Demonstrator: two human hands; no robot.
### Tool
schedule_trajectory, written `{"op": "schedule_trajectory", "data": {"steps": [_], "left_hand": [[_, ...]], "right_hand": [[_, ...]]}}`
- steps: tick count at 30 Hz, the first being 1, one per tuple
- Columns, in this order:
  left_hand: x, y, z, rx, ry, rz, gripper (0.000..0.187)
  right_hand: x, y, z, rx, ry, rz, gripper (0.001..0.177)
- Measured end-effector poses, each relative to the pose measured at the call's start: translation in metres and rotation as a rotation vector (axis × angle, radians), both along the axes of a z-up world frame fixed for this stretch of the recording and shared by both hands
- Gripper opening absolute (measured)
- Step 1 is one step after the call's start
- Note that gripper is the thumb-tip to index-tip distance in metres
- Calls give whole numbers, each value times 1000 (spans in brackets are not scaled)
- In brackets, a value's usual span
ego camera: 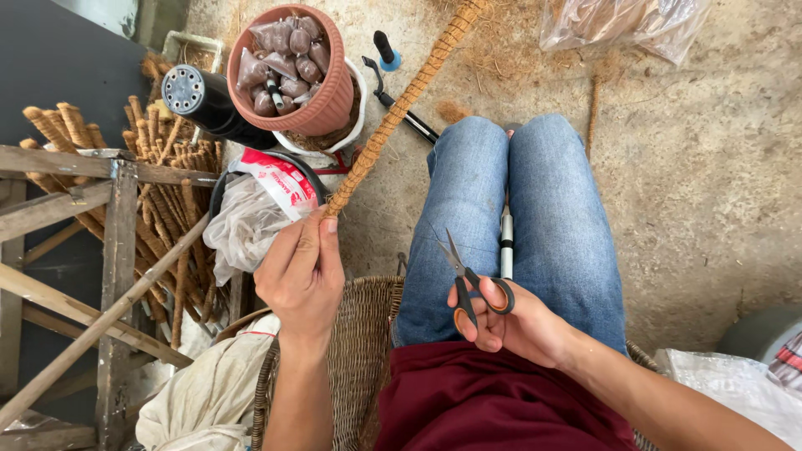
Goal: The person sits on a low chair and trims the frayed end of a long rope using scissors. They then use the scissors to scrape and smooth the rope surface along its length.
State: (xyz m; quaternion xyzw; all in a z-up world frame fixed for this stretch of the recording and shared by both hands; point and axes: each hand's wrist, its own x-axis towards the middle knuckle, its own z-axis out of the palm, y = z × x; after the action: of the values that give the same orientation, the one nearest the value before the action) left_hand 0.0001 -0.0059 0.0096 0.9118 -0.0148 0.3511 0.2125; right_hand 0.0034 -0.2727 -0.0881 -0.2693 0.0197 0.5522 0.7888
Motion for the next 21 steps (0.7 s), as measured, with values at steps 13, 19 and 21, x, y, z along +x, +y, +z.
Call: {"op": "schedule_trajectory", "data": {"steps": [13,19,21], "left_hand": [[-13,4,21,-35,-44,96,13],[-15,4,27,-47,-68,116,13],[-15,7,29,-62,-65,144,15]], "right_hand": [[-1,12,7,64,8,-3,62],[-1,19,15,98,30,11,63],[0,20,17,95,47,6,63]]}}
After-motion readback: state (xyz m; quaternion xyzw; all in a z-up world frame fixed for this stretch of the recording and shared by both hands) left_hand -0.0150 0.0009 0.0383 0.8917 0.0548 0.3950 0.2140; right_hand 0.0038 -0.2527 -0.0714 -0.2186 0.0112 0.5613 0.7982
